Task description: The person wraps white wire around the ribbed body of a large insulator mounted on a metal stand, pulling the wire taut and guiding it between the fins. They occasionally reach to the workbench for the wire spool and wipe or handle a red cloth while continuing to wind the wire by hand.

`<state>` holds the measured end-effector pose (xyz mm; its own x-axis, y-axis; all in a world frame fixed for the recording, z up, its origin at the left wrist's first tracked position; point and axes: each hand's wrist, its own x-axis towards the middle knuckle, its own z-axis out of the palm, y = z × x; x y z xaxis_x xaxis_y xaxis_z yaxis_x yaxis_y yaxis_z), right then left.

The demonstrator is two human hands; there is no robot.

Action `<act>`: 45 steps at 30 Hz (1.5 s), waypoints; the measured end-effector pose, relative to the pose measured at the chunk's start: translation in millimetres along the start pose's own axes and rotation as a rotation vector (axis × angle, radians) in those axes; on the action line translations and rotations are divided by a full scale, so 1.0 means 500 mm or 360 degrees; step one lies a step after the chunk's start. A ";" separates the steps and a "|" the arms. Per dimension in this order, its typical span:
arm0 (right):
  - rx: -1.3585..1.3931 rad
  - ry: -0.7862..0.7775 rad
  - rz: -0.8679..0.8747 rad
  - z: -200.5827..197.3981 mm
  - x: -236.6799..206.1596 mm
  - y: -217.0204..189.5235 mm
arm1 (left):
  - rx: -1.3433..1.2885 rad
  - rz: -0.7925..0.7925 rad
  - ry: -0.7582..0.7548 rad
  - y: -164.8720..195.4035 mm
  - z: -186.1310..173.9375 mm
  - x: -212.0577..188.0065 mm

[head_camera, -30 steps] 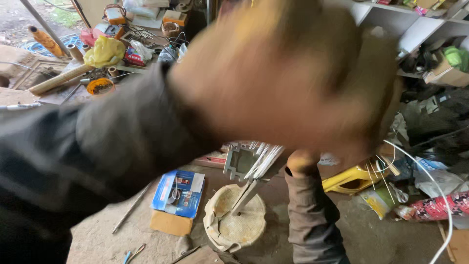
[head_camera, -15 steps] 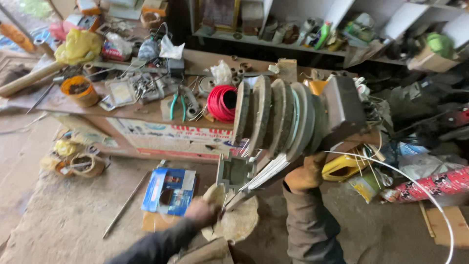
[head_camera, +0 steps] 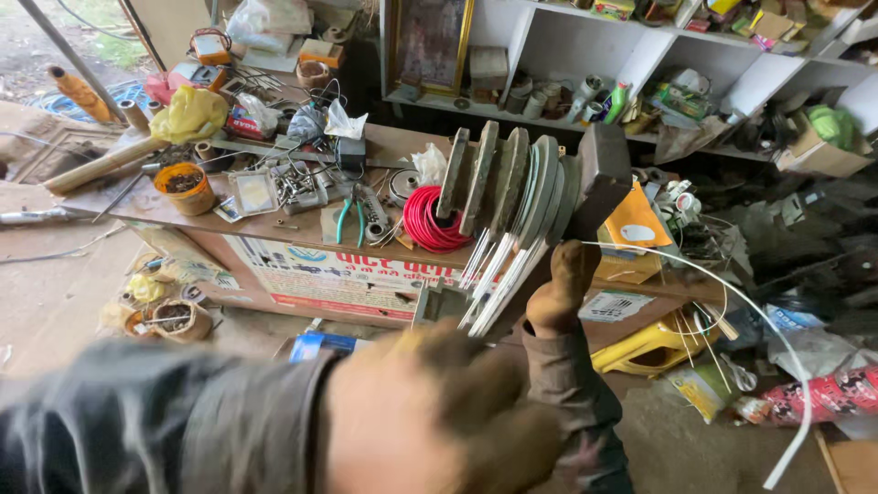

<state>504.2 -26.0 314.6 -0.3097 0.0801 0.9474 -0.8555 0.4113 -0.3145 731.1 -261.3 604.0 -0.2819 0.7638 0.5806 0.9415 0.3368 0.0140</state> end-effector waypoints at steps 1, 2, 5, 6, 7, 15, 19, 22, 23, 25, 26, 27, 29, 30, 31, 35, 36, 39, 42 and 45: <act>-0.0030 0.0012 -0.0011 0.002 0.009 0.024 | 0.0012 -0.0189 0.0137 0.035 0.037 -0.037; -0.0022 0.0014 0.0036 -0.001 0.011 0.047 | -0.0104 -0.0375 0.0069 0.049 0.081 -0.092; 0.0461 0.0087 0.0389 -0.016 0.018 0.132 | -0.0599 -0.1182 -0.0299 0.088 0.249 -0.305; 0.0703 0.0123 0.0553 -0.023 0.020 0.157 | -0.0710 -0.1449 -0.0448 0.092 0.305 -0.377; 0.0798 0.0158 0.0588 -0.029 0.025 0.177 | -0.0795 -0.1687 -0.0599 0.098 0.356 -0.444; 0.0917 0.0231 0.0887 -0.038 0.121 0.133 | -0.0942 -0.2213 -0.1060 0.065 0.581 -0.685; 0.1264 -0.0044 0.0782 -0.027 0.165 0.032 | -0.0890 -0.2234 -0.0904 0.008 0.686 -0.684; 0.0874 0.0125 0.0627 -0.028 0.186 -0.040 | -0.0715 -0.2196 -0.0995 -0.054 0.794 -0.661; 0.0663 0.0113 0.0494 -0.031 0.190 -0.064 | -0.0685 -0.2133 -0.1060 -0.072 0.829 -0.652; 0.0119 -0.0044 0.0103 -0.042 0.179 -0.112 | -0.0688 -0.1970 -0.1182 -0.114 0.897 -0.631; 0.0187 -0.0019 0.0108 -0.053 0.172 -0.133 | -0.0718 -0.1868 -0.1245 -0.133 0.927 -0.622; 0.0215 0.0015 0.0092 -0.066 0.159 -0.155 | -0.0698 -0.1880 -0.1199 -0.151 0.955 -0.612; 0.0208 0.0018 0.0035 -0.091 0.132 -0.184 | -0.0678 -0.1941 -0.1217 -0.177 0.998 -0.599; 0.0201 0.0016 0.0017 -0.103 0.120 -0.193 | -0.0670 -0.1995 -0.1278 -0.186 1.014 -0.595; 0.0196 0.0013 0.0006 -0.116 0.106 -0.204 | -0.0677 -0.1923 -0.1298 -0.191 1.027 -0.593; 0.0219 0.0049 0.0026 -0.139 0.069 -0.202 | -0.0723 -0.1742 -0.1348 -0.148 1.031 -0.613; 0.0218 0.0066 0.0038 -0.139 0.064 -0.197 | -0.0763 -0.1705 -0.1359 -0.119 1.018 -0.627; 0.0249 0.0120 0.0070 -0.121 0.054 -0.160 | -0.0681 -0.1505 -0.1464 -0.009 0.942 -0.685; 0.0222 0.0153 0.0102 -0.070 0.054 -0.096 | -0.0621 -0.1589 -0.1543 0.084 0.813 -0.745; 0.0065 0.0116 0.0242 -0.007 0.071 -0.052 | -0.0562 -0.1836 -0.1351 0.109 0.652 -0.748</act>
<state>517.1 -30.7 356.5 -0.4074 0.2050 0.8899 -0.8176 0.3524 -0.4554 827.5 -349.1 122.5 -0.7943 0.3009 -0.5278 0.0859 0.9156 0.3927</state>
